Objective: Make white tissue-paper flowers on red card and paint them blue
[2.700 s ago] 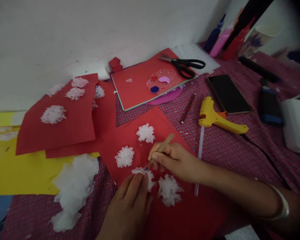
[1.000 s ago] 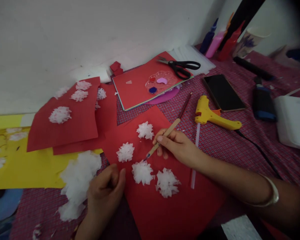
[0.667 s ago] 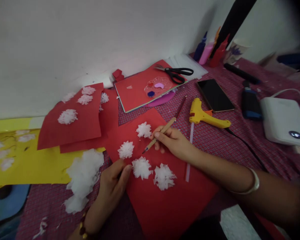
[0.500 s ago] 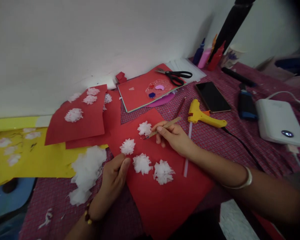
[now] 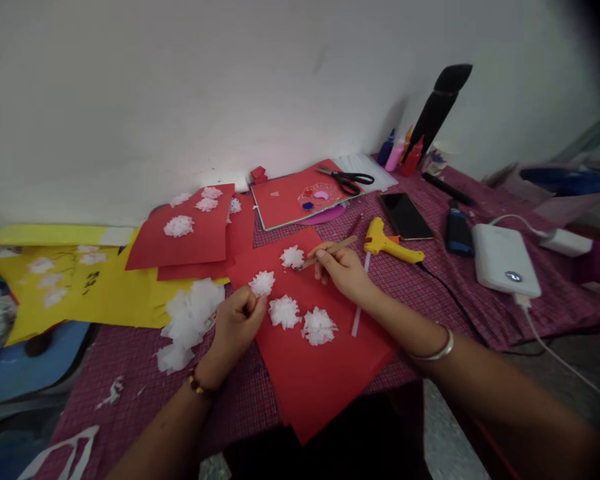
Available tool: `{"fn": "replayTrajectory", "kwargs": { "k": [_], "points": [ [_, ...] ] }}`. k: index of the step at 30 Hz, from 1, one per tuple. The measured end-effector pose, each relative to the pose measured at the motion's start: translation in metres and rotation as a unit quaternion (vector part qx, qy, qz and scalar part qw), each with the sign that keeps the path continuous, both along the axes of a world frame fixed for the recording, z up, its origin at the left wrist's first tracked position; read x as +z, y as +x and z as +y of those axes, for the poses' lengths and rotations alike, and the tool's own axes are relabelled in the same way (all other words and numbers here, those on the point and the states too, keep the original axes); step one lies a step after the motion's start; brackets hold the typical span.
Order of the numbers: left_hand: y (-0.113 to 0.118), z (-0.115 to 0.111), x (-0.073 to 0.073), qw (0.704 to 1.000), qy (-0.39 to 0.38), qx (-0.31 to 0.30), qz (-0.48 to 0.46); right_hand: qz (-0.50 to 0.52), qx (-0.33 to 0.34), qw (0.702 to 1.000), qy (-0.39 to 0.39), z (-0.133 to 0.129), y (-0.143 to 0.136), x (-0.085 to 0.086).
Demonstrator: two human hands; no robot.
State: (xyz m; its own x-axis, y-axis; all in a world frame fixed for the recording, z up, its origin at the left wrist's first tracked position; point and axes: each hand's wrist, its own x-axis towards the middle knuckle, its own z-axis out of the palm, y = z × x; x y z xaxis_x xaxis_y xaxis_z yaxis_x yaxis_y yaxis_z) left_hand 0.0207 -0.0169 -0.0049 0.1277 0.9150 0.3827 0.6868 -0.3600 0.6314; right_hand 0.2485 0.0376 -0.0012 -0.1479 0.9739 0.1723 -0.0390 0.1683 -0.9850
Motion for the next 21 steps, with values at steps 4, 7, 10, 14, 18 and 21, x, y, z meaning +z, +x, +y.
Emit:
{"fn": "replayTrajectory", "kwargs": {
  "k": [4, 7, 10, 14, 18, 21],
  "points": [
    [0.001, -0.006, 0.004, 1.0, 0.022, 0.006, -0.012, -0.024, -0.01, 0.999, 0.041, -0.003, 0.003, 0.004],
    [0.003, -0.011, 0.006, 0.999, 0.03, -0.003, -0.022, 0.005, -0.03, 0.999, 0.032, -0.004, 0.006, 0.004],
    [0.004, -0.011, 0.007, 0.999, 0.037, -0.001, -0.03, 0.053, -0.045, 0.998, 0.003, 0.002, 0.007, 0.006],
    [0.0, -0.007, 0.009, 0.998, 0.042, 0.007, -0.039, 0.081, -0.04, 0.996, -0.027, 0.017, 0.005, 0.018],
    [-0.008, -0.003, 0.01, 0.997, 0.047, 0.033, -0.045, 0.112, -0.033, 0.992, -0.05, 0.032, 0.0, 0.023],
    [-0.014, 0.0, 0.006, 0.996, 0.05, 0.056, -0.057, 0.128, -0.05, 0.988, -0.071, 0.036, 0.001, 0.012]
  ]
}}
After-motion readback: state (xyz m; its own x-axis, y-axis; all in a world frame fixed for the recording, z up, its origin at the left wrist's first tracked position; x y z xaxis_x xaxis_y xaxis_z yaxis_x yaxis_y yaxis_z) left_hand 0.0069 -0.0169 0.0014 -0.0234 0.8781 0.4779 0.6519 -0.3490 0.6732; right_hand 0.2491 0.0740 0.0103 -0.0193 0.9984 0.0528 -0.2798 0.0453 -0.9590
